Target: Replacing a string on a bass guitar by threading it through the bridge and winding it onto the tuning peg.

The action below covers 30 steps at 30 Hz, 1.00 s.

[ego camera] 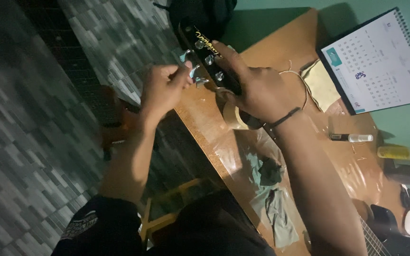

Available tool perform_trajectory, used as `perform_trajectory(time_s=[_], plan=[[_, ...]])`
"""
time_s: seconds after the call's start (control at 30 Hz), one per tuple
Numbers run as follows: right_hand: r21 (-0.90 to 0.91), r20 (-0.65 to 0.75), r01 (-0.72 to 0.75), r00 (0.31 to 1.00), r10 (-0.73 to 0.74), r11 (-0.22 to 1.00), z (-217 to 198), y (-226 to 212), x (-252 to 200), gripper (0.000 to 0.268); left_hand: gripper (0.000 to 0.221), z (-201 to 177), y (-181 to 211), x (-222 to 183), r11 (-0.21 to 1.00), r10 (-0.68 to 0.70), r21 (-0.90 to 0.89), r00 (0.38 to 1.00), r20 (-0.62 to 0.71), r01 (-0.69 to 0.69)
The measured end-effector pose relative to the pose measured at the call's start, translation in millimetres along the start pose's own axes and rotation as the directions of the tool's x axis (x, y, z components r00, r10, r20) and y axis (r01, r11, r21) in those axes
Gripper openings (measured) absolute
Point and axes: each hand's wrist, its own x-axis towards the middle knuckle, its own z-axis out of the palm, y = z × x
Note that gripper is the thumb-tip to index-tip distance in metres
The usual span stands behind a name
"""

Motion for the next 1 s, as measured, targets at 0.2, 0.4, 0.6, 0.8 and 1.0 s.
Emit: perform_trajectory(time_s=[0.2,0.4,0.6,0.8,1.0], plan=[[0.148,0.075,-0.158,0.986,0.148,0.976,-10,-4,-7,0.102,0.046,-6,-42,8,0.702,0.675,0.404,0.728,-0.119,-0.586],[0.563,-0.132,0.048,0.991,0.033,0.825,-14,8,-26,0.114,0.028,-6,-41,8,0.558,0.757,0.553,0.653,-0.034,-0.618],[0.600,-0.131,-0.058,0.977,0.169,0.798,-22,3,-42,0.098,0.051,12,-13,4,0.989,0.115,0.106,0.990,-0.079,-0.107],[0.599,-0.239,0.046,0.963,0.123,0.799,-17,0,-42,0.080,0.047,5,-47,12,0.647,0.741,0.411,0.656,-0.141,-0.642],[0.549,-0.151,-0.215,0.925,0.349,0.808,-22,-25,-43,0.075,0.015,6,-40,16,0.545,0.801,0.525,0.591,-0.096,-0.654]])
